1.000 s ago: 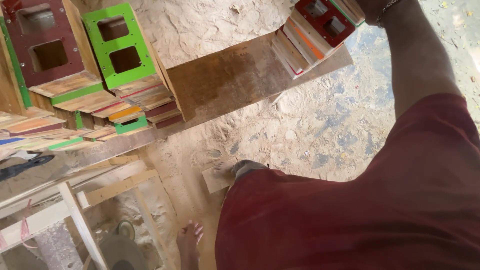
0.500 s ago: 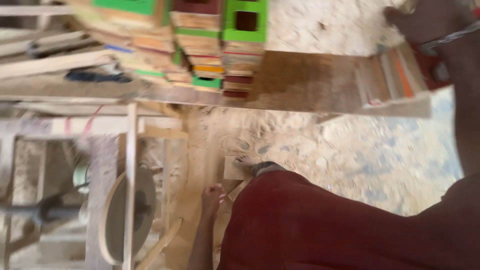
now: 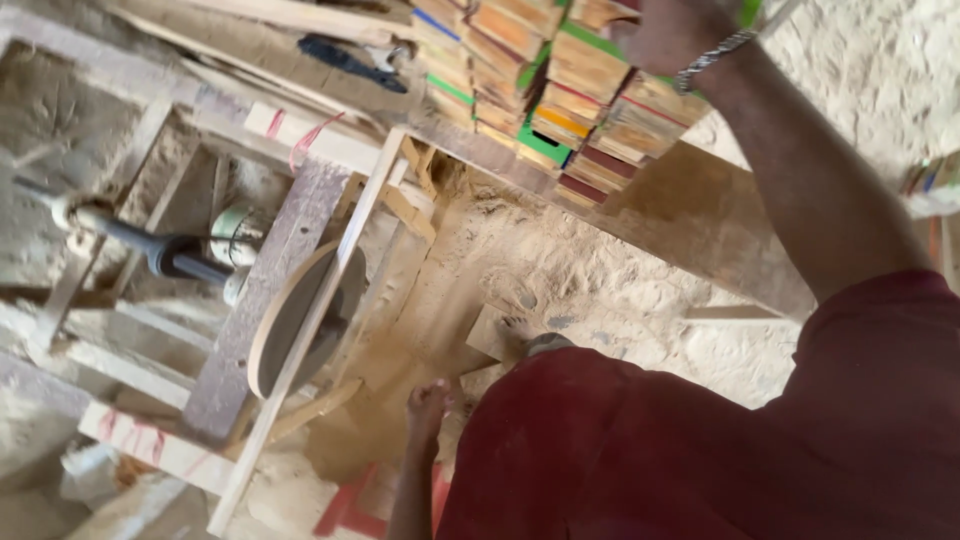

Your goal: The person sands the edges of small rectangular wooden blocks using a rotating sanding machine. They handle red and green blocks one at a time, pressing each side against the spinning wheel, then place the finished blocks onto a nearby stack.

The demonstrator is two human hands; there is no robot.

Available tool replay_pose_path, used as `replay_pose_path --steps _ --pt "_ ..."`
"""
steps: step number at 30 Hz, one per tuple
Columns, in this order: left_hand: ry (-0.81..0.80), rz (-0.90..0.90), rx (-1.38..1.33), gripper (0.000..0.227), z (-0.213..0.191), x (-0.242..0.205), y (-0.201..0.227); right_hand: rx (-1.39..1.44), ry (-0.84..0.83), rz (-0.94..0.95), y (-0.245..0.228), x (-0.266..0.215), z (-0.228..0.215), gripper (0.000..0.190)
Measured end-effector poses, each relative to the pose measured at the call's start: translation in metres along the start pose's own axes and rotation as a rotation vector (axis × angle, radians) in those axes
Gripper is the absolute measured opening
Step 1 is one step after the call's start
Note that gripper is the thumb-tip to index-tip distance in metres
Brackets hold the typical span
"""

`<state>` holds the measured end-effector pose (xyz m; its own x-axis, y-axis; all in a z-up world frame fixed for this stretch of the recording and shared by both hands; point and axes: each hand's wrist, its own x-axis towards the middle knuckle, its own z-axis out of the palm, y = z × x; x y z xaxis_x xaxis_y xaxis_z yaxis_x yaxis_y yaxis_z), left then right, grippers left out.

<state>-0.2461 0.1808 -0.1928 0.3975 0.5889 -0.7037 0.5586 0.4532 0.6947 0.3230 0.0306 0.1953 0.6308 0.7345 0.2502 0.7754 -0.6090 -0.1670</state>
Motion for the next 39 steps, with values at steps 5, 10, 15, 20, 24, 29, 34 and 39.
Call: replay_pose_path --steps 5,10,15,20,24,29,34,39 --pt "0.009 0.005 -0.014 0.033 -0.006 -0.017 -0.007 0.052 0.073 -0.006 -0.021 -0.026 -0.034 0.038" --pt "-0.233 0.122 -0.114 0.039 0.017 -0.057 0.054 0.033 0.253 -0.106 -0.082 -0.097 -0.062 0.023" --pt "-0.582 0.533 -0.342 0.055 0.058 -0.109 0.143 -0.059 0.518 -0.349 -0.180 -0.179 0.015 0.021" --pt "-0.584 0.745 -0.496 0.088 0.061 -0.158 0.183 0.409 0.648 -0.488 -0.287 -0.236 0.091 0.029" --pt "-0.371 0.769 -0.634 0.072 0.045 -0.182 0.183 0.443 0.597 -0.409 -0.324 -0.257 0.100 0.011" --pt "-0.235 0.633 -0.694 0.072 -0.007 -0.186 0.166 0.700 0.426 -0.586 -0.304 -0.241 0.093 0.041" --pt "-0.131 0.470 -0.591 0.064 -0.042 -0.182 0.133 1.111 -0.732 -0.032 -0.285 -0.205 0.154 0.058" --pt "-0.016 0.442 -0.829 0.051 -0.057 -0.148 0.109 1.621 -1.024 0.113 -0.310 -0.196 0.232 0.067"
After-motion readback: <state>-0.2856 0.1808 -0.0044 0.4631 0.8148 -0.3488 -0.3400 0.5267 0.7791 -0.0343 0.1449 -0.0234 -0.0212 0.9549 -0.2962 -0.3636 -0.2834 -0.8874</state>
